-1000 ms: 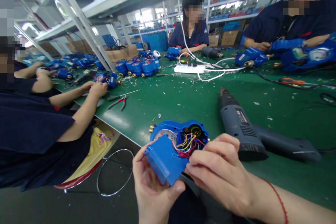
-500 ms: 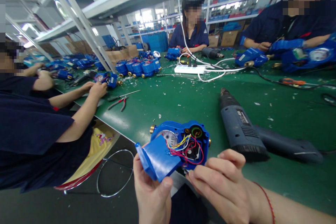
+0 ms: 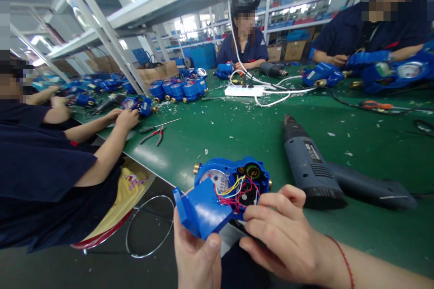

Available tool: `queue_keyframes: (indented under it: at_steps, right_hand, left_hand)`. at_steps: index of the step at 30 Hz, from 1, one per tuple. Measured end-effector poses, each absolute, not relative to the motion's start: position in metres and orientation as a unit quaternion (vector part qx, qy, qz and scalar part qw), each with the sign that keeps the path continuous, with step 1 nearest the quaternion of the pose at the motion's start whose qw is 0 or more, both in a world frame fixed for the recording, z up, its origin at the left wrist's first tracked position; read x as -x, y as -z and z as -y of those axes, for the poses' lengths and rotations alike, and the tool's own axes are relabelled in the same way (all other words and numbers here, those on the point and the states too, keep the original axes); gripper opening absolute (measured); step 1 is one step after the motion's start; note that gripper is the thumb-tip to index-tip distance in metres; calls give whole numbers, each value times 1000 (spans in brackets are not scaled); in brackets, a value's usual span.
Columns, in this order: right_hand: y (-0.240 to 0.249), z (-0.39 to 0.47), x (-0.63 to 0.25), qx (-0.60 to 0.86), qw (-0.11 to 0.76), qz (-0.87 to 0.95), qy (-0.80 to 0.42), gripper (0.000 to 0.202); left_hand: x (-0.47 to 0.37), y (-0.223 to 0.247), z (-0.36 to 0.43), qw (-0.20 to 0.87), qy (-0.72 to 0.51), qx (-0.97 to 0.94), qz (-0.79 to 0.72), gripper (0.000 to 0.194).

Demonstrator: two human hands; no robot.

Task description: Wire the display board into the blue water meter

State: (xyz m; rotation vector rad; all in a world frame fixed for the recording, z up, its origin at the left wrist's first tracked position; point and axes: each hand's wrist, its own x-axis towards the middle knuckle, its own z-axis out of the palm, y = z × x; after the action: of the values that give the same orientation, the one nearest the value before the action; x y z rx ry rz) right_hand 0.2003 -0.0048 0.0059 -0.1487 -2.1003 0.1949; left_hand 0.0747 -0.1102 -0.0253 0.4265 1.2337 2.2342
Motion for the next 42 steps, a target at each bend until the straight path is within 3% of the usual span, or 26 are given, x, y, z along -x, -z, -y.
queue_keyframes:
  at_steps: [5, 12, 16, 22, 26, 31, 37, 39, 42]
  right_hand:
    - [-10, 10, -198, 139, 456, 863, -164, 20]
    - [-11, -3, -198, 112, 415, 893, -130, 28]
    - [-32, -8, -207, 62, 350, 921, -161, 16]
    - [-43, -8, -210, 81, 376, 903, -192, 3]
    - [-37, -9, -207, 87, 367, 902, -210, 11]
    - [-37, -10, -203, 86, 364, 918, -132, 10]
    - [-29, -7, -204, 85, 365, 920, -115, 12]
    - [-27, -8, -204, 84, 372, 918, -112, 15]
    - [-26, -9, -203, 72, 396, 912, -75, 19]
  left_hand:
    - [-82, 32, 110, 259, -815, -164, -492, 87]
    - [-73, 36, 114, 187, -758, -270, -564, 81]
    - [-74, 30, 113, 125, -746, -287, -588, 81]
    - [-78, 22, 109, 31, -740, -309, -596, 77]
    - [-68, 24, 112, -11, -704, -394, -591, 82]
    - [-57, 25, 115, -28, -665, -463, -585, 87]
    - [-55, 26, 111, 2, -695, -464, -550, 89]
    - [-56, 29, 111, 89, -749, -416, -509, 85]
    - [-60, 29, 116, 299, -776, -301, -468, 64]
